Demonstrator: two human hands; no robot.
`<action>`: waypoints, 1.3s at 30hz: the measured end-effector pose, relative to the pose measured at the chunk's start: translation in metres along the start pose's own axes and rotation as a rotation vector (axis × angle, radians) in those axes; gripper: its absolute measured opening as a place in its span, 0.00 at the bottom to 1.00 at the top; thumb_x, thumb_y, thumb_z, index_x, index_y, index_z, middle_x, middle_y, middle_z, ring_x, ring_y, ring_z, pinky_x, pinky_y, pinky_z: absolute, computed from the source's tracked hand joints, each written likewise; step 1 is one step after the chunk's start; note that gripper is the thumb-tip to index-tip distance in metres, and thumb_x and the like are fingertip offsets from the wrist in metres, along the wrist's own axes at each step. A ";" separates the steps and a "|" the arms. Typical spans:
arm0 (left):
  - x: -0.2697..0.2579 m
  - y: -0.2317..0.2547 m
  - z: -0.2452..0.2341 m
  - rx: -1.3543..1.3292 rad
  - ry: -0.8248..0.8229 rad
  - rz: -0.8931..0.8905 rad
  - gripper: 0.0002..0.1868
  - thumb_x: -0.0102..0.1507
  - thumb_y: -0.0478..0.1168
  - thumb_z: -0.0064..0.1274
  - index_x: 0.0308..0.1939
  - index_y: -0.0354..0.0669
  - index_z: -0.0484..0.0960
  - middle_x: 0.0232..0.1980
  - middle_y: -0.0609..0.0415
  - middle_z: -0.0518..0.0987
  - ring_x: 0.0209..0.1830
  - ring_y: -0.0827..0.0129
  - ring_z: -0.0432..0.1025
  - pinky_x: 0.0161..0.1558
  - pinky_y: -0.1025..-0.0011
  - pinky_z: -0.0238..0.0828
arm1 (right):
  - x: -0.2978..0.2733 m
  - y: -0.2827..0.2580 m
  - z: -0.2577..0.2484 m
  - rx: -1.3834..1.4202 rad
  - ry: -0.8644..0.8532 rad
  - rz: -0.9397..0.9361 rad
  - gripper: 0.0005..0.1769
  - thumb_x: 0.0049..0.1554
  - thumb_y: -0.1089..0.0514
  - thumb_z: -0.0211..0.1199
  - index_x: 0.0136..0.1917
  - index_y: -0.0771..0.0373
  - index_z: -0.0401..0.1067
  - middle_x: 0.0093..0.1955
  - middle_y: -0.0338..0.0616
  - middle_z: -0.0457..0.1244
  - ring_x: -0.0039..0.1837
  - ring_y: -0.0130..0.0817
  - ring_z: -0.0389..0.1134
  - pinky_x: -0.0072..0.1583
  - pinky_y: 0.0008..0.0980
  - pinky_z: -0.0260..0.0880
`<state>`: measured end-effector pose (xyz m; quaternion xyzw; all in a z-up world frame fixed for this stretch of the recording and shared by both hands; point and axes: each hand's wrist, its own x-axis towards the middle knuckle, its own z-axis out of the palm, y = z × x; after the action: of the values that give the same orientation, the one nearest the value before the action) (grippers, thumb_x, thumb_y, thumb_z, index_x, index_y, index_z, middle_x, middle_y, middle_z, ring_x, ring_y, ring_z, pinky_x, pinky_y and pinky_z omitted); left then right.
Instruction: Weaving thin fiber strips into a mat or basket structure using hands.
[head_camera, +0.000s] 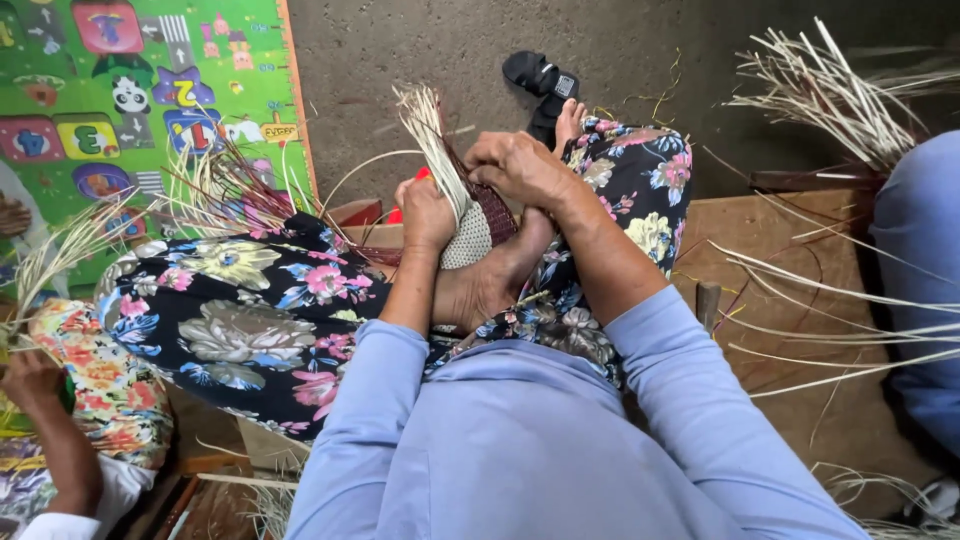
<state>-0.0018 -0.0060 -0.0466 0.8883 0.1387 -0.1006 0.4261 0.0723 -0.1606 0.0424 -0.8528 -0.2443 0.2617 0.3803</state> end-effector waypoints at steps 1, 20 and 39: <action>0.001 0.001 -0.002 0.022 -0.021 -0.012 0.12 0.47 0.45 0.45 0.16 0.41 0.75 0.21 0.49 0.74 0.31 0.60 0.71 0.53 0.69 0.45 | -0.001 0.000 -0.002 -0.020 -0.029 -0.038 0.04 0.47 0.53 0.57 0.35 0.53 0.68 0.38 0.39 0.62 0.45 0.43 0.63 0.47 0.39 0.61; -0.002 0.037 -0.031 -0.084 0.112 -0.186 0.04 0.43 0.37 0.45 0.16 0.41 0.72 0.19 0.48 0.73 0.29 0.52 0.71 0.35 0.61 0.64 | 0.010 -0.073 -0.010 0.115 0.078 0.012 0.12 0.54 0.52 0.47 0.47 0.58 0.64 0.42 0.52 0.59 0.48 0.57 0.60 0.48 0.47 0.61; 0.048 0.031 -0.072 0.132 0.056 -0.195 0.12 0.48 0.48 0.49 0.19 0.44 0.75 0.23 0.51 0.72 0.51 0.63 0.61 0.45 0.67 0.65 | -0.031 -0.071 -0.013 0.293 -0.297 0.039 0.09 0.41 0.60 0.62 0.38 0.63 0.71 0.36 0.50 0.64 0.42 0.38 0.64 0.50 0.36 0.62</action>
<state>0.0583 0.0395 0.0064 0.8991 0.2295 -0.1259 0.3508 0.0423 -0.1446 0.1130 -0.7451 -0.2404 0.4248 0.4546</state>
